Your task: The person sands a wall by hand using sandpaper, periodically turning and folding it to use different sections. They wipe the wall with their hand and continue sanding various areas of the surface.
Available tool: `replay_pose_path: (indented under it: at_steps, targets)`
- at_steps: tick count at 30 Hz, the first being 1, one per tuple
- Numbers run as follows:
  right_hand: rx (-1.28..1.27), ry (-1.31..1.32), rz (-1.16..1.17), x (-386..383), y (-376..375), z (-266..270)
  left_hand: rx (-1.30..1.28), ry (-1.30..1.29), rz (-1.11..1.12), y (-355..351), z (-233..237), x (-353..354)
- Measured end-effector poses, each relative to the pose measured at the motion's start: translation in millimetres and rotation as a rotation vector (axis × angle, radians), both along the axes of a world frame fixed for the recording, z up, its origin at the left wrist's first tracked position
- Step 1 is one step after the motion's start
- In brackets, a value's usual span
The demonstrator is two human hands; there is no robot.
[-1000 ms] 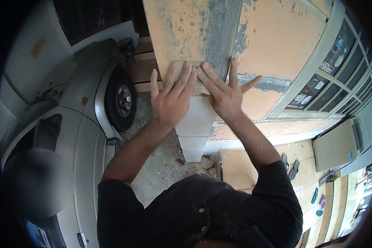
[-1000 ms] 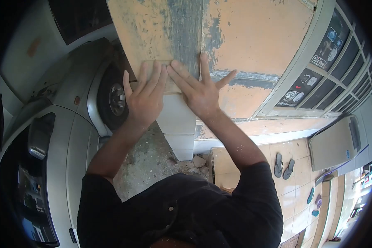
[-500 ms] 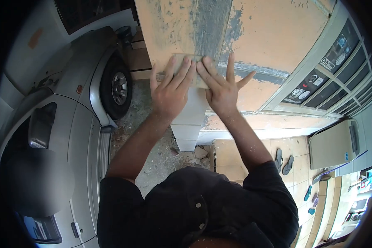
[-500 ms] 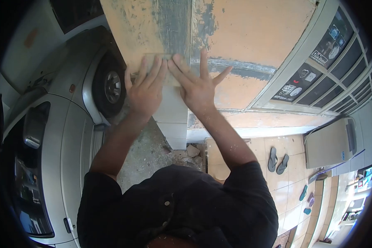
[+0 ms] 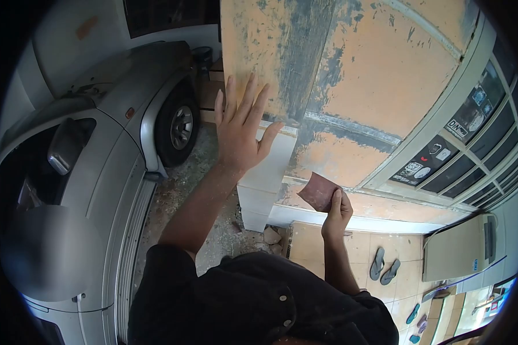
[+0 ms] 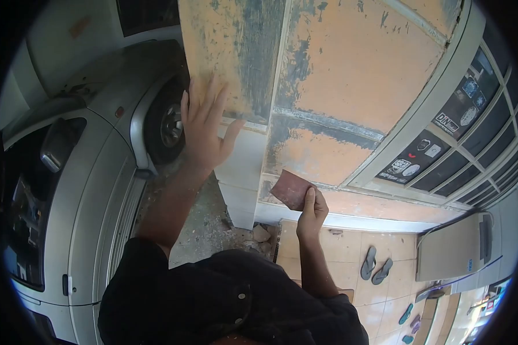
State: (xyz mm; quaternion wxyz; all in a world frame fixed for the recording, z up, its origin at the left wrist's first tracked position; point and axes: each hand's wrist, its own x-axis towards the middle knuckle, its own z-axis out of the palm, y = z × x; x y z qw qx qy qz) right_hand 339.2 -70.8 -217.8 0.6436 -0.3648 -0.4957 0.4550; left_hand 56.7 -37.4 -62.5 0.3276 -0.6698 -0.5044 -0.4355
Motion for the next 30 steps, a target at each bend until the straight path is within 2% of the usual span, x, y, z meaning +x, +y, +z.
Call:
replay_pose_path:
  at_steps: [3, 5, 6, 10, 12, 15, 17, 19, 23, 26, 30]
  targets:
    - [0.025, 0.036, -0.068, 15, -7, -10, 0.082, 0.006, -0.031, 42, 34, 15]
    - [-0.029, 0.164, -0.013, 22, -17, -14, 0.137, 0.227, -0.002, 59, 55, 15]
    - [-0.056, 0.171, 0.0, 31, -21, -23, 0.193, 0.307, -0.031, 63, 70, 11]
    - [-0.149, 0.254, -0.102, 48, -38, -32, 0.314, 0.341, -0.029, 62, 151, 4]
    - [-0.258, 0.312, -0.133, 57, -43, -36, 0.415, -0.005, 0.187, 55, 180, 6]
    - [-0.264, 0.377, -0.118, 68, -44, -43, 0.555, -0.139, 0.09, 86, 157, 12]
    - [-0.259, 0.388, -0.127, 64, -45, -36, 0.484, -0.064, 0.153, 83, 116, 23]
    - [-0.308, 0.447, -0.17, 60, -46, -36, 0.236, 0.2, 0.044, 71, 73, 36]
    - [-0.326, 0.444, -0.065, 69, -44, -45, 0.113, 0.354, 0.024, 63, 12, 3]
    - [-0.352, 0.454, -0.071, 64, -42, -45, 0.121, 0.201, 0.139, 55, -2, -29]
    - [-0.365, 0.455, 0.002, 57, -38, -46, 0.131, 0.034, 0.158, 59, 13, -28]
